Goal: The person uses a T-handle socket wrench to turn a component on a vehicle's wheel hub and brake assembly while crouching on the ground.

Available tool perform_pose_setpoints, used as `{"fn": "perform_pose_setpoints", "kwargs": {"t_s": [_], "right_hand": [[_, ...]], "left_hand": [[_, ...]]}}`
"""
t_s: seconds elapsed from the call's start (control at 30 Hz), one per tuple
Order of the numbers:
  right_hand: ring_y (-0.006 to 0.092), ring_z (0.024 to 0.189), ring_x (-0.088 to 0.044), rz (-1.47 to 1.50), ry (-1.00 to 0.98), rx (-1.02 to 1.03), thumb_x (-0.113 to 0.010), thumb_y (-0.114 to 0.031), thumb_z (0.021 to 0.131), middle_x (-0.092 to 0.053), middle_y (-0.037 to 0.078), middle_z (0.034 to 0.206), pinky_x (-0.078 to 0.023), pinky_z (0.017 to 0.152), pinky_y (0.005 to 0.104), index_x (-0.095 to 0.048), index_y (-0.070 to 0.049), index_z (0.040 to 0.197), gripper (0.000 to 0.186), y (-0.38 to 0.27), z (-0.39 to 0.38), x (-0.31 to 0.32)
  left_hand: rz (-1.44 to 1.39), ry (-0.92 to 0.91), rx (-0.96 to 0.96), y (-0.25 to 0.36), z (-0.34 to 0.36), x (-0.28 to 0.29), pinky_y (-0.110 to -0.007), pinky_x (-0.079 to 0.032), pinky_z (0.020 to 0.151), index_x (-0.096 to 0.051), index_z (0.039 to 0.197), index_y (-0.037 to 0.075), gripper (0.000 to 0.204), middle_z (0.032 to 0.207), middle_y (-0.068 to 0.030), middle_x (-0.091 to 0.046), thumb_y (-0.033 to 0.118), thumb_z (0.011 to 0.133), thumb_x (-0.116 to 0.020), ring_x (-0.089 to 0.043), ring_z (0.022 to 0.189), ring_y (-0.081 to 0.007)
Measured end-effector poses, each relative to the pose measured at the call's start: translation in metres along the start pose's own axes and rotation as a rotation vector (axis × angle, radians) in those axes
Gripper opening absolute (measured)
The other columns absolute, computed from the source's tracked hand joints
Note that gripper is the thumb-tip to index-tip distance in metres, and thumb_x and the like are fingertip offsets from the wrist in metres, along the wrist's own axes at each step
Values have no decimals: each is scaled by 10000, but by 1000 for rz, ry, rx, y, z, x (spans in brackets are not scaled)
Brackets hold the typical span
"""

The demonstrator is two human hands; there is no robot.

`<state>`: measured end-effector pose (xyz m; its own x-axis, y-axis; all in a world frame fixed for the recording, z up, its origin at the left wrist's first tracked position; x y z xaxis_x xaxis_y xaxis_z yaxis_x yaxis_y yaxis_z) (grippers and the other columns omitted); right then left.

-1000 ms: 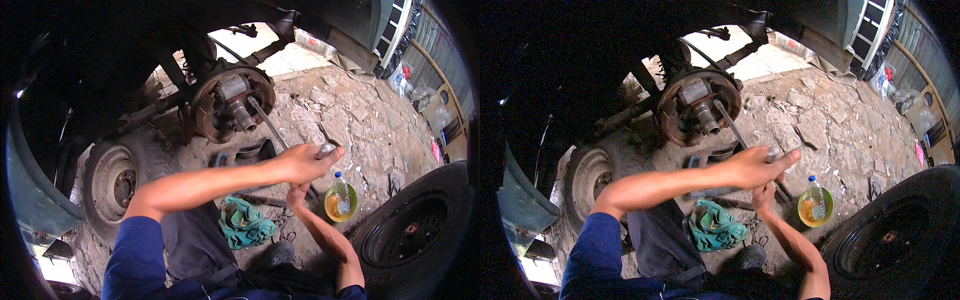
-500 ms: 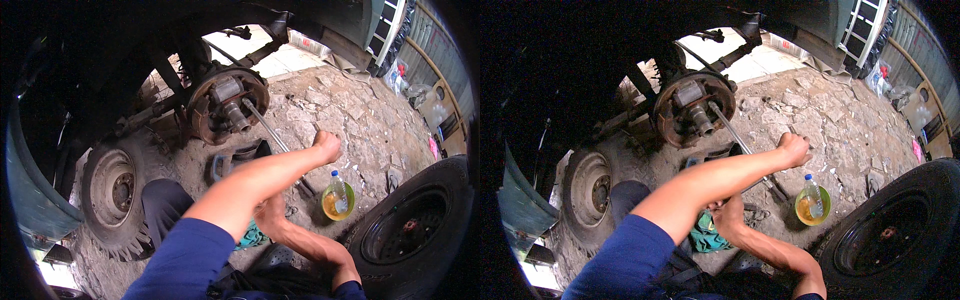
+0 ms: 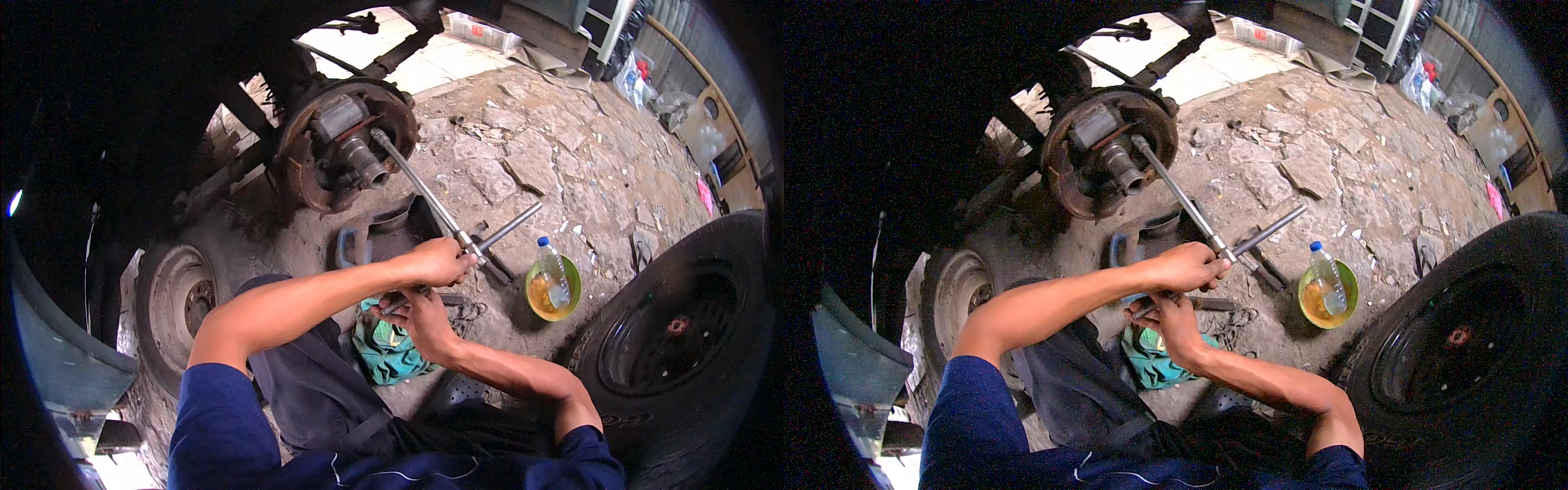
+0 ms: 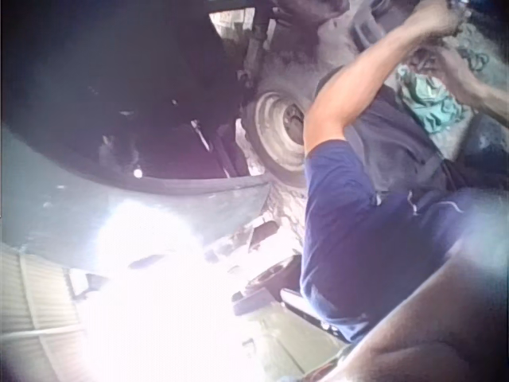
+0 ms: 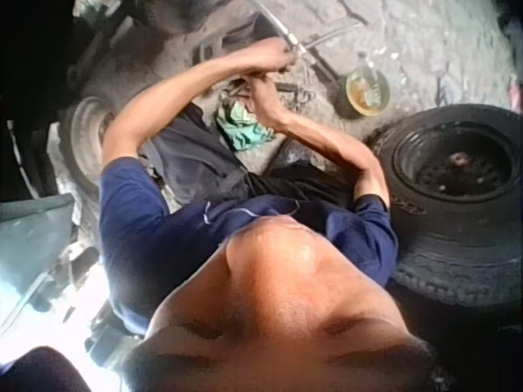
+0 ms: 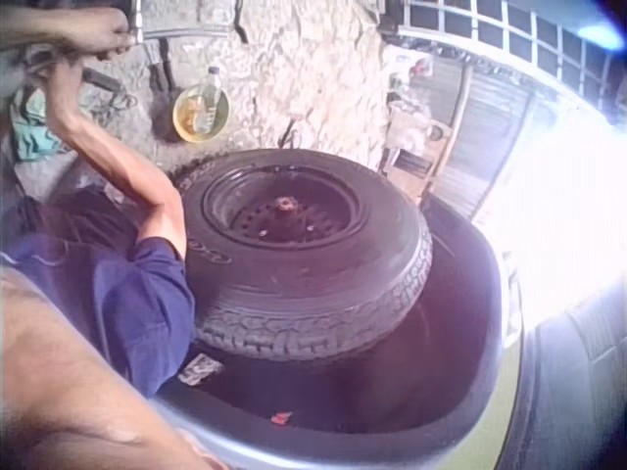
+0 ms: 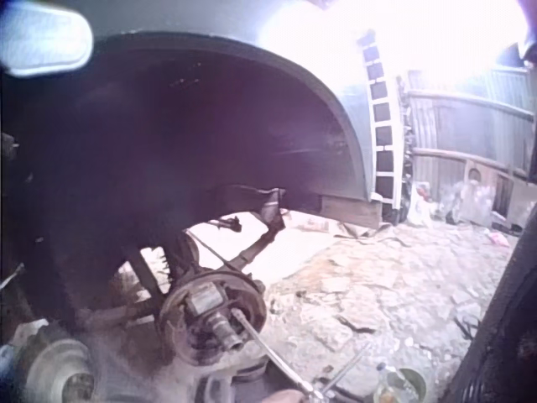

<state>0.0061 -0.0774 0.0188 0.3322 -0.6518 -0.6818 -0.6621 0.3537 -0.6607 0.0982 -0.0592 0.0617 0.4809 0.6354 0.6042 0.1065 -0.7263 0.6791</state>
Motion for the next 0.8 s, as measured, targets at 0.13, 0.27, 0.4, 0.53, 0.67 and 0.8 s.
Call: {"fn": "perform_pose_setpoints", "kwargs": {"t_s": [0.13, 0.27, 0.4, 0.53, 0.67, 0.8], "right_hand": [[242, 1015, -576, -862, -333, 723, -417, -169, 998, -564, 129, 1116, -494, 882, 388, -504, -6, 1175, 256, -14, 20, 46], [271, 1153, -493, -695, 282, 680, -459, -165, 945, -502, 146, 1233, -416, 924, 408, -390, -35, 1267, 354, -29, 59, 164], [275, 1233, -398, -820, 762, 1318, -542, -464, 910, -432, 145, 1237, -301, 1044, 440, -332, -11, 1286, 625, -169, 40, 228], [325, 1192, -448, -1508, 525, 1887, -522, -645, 852, -505, 169, 1137, -234, 1101, 481, -453, -17, 1190, 717, -228, -13, 101], [323, 982, -516, -1933, 271, 1604, -513, -717, 806, -538, 143, 908, -296, 996, 477, -527, -35, 907, 690, -233, 6, 101], [281, 634, -462, -1977, 248, 1605, -497, -736, 793, -421, 84, 660, -386, 652, 411, -440, -70, 670, 680, -236, 10, 108]], "left_hand": [[-191, 41, -55, 13, 1, 7, -359, -471, 623, -675, 912, -19, 520, 689, -79, -617, 455, 976, -472, -552, 622, -163], [-208, 99, -122, 19, -3, 15, -347, -450, 599, -679, 890, -12, 512, 653, -63, -591, 455, 972, -484, -532, 607, -158], [-246, 112, -138, 29, -14, 23, -358, -447, 595, -688, 878, -6, 529, 653, -78, -588, 479, 960, -494, -536, 612, -163], [-256, 118, -94, 23, -17, 21, -361, -449, 585, -691, 851, -5, 532, 658, -78, -598, 484, 952, -510, -547, 605, -164], [-299, 87, -72, 21, -17, 21, -324, -449, 516, -686, 873, -7, 506, 667, -59, -604, 458, 963, -508, -537, 554, -143], [-504, -66, 24, 18, -35, 22, -269, -493, 474, -621, 1051, -28, 521, 749, -78, -660, 466, 977, -473, -589, 540, -137]]}}
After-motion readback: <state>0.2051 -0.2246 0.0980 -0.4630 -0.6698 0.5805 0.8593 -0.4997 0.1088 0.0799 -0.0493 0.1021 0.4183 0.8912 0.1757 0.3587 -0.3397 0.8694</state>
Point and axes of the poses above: each hand's wrist, its own z-axis towards the middle knuckle, its own x-axis out of the back of the hand, y = z × x, the point moved 7 cm from there along z, towards the middle knuckle
